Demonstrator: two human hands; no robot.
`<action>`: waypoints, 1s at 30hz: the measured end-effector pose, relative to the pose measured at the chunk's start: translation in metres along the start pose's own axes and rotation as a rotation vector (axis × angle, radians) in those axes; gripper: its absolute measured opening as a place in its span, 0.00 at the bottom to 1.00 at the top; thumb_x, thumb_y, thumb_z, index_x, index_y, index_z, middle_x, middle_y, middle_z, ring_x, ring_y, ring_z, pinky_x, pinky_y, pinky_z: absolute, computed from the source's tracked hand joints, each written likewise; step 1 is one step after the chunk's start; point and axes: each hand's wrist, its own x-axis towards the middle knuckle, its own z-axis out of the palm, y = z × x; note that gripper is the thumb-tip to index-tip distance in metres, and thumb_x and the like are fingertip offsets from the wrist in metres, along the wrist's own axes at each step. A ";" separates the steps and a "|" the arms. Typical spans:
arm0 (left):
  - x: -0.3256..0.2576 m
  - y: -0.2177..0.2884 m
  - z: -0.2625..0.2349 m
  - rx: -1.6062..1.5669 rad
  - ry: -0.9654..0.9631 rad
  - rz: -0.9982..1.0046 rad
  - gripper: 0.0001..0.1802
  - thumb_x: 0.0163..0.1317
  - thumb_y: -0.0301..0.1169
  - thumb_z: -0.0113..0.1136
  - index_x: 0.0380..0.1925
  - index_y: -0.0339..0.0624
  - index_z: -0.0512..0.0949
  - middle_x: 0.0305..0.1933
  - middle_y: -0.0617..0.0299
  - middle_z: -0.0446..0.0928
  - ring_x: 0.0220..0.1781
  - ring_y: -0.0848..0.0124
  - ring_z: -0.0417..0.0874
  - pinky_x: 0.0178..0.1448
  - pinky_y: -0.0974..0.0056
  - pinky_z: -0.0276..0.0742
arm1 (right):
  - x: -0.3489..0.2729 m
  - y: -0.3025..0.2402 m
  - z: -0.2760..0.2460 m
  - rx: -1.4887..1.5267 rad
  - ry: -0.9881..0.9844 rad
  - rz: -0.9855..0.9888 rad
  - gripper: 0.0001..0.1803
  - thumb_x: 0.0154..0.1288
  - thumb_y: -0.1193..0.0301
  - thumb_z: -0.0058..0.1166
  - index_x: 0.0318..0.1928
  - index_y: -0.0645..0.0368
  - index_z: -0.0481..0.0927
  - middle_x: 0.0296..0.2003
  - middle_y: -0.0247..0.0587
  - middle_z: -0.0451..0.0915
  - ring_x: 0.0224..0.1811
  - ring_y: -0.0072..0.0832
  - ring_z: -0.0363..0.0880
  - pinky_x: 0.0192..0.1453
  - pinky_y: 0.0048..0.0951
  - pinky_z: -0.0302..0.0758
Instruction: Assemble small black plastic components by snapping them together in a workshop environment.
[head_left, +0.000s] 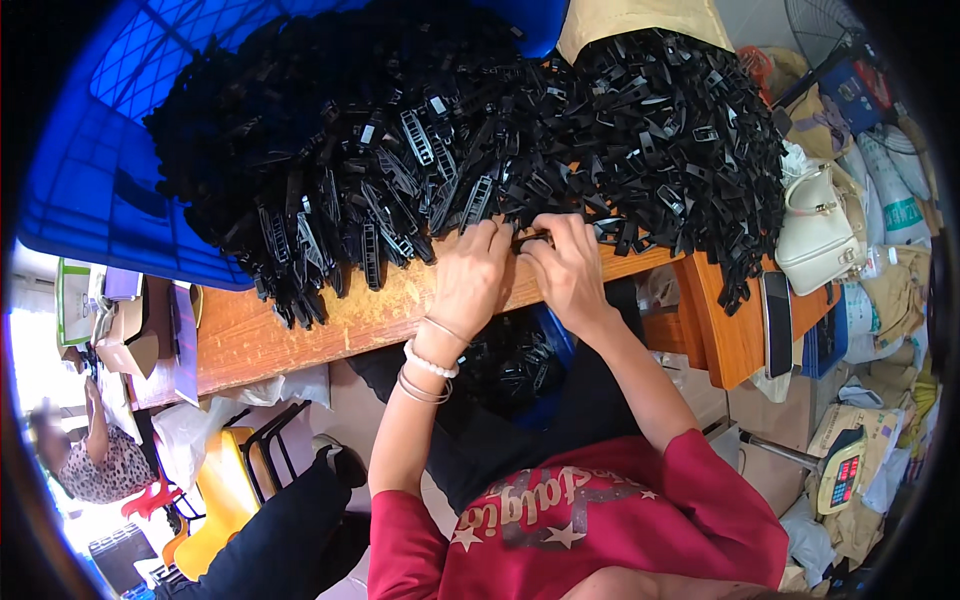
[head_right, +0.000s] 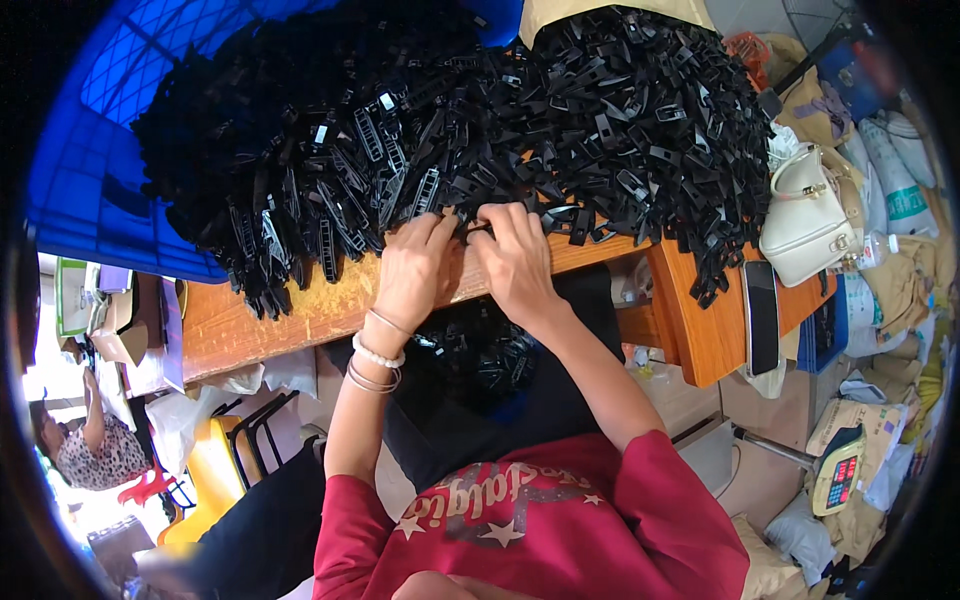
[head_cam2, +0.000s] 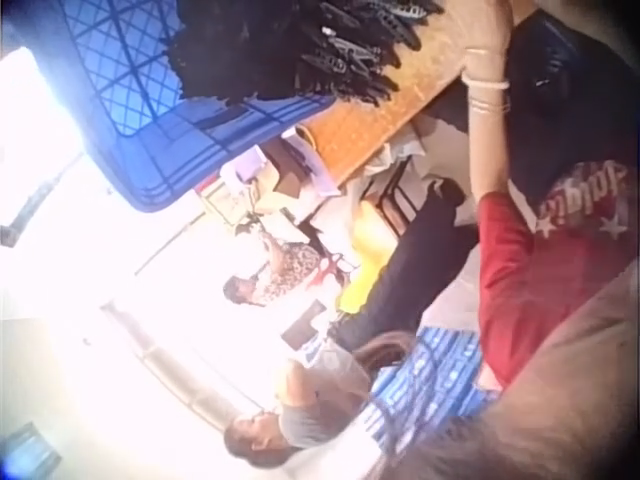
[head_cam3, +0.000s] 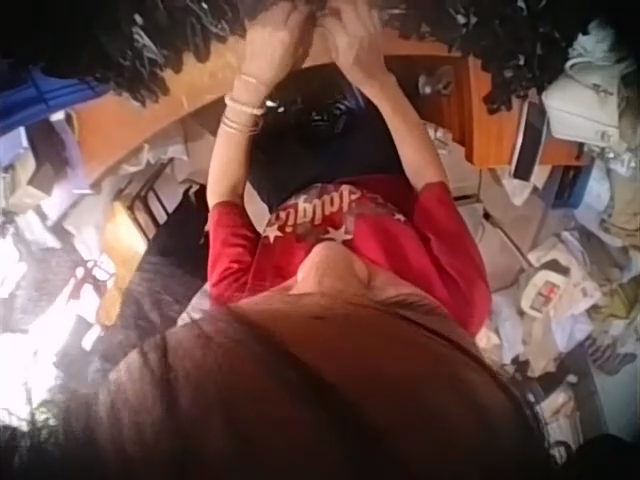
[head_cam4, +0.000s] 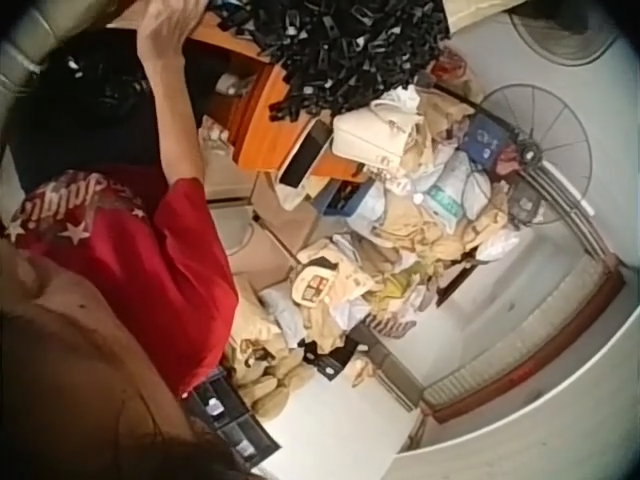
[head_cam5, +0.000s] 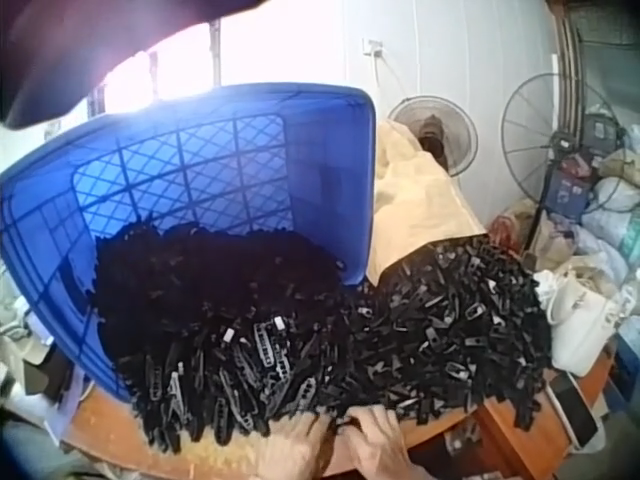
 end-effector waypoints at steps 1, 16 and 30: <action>-0.004 0.001 -0.002 0.004 0.000 -0.003 0.15 0.58 0.22 0.58 0.47 0.34 0.75 0.37 0.53 0.74 0.40 0.56 0.80 0.41 0.57 0.77 | -0.001 -0.002 0.001 0.016 -0.009 -0.017 0.07 0.55 0.79 0.55 0.36 0.65 0.80 0.47 0.46 0.77 0.48 0.42 0.74 0.49 0.37 0.70; -0.042 0.006 -0.024 -0.179 0.061 -0.335 0.09 0.56 0.25 0.66 0.36 0.36 0.79 0.37 0.55 0.75 0.41 0.54 0.77 0.41 0.56 0.75 | -0.028 -0.011 -0.015 0.285 -0.086 0.292 0.16 0.54 0.79 0.63 0.45 0.65 0.77 0.39 0.45 0.76 0.44 0.43 0.76 0.49 0.41 0.73; -0.055 -0.006 -0.039 -0.339 -0.007 -0.212 0.11 0.52 0.19 0.65 0.38 0.34 0.81 0.39 0.55 0.76 0.40 0.56 0.74 0.45 0.58 0.73 | -0.013 -0.005 -0.019 0.703 -0.289 0.380 0.13 0.57 0.80 0.64 0.44 0.67 0.83 0.37 0.40 0.78 0.35 0.27 0.78 0.37 0.26 0.74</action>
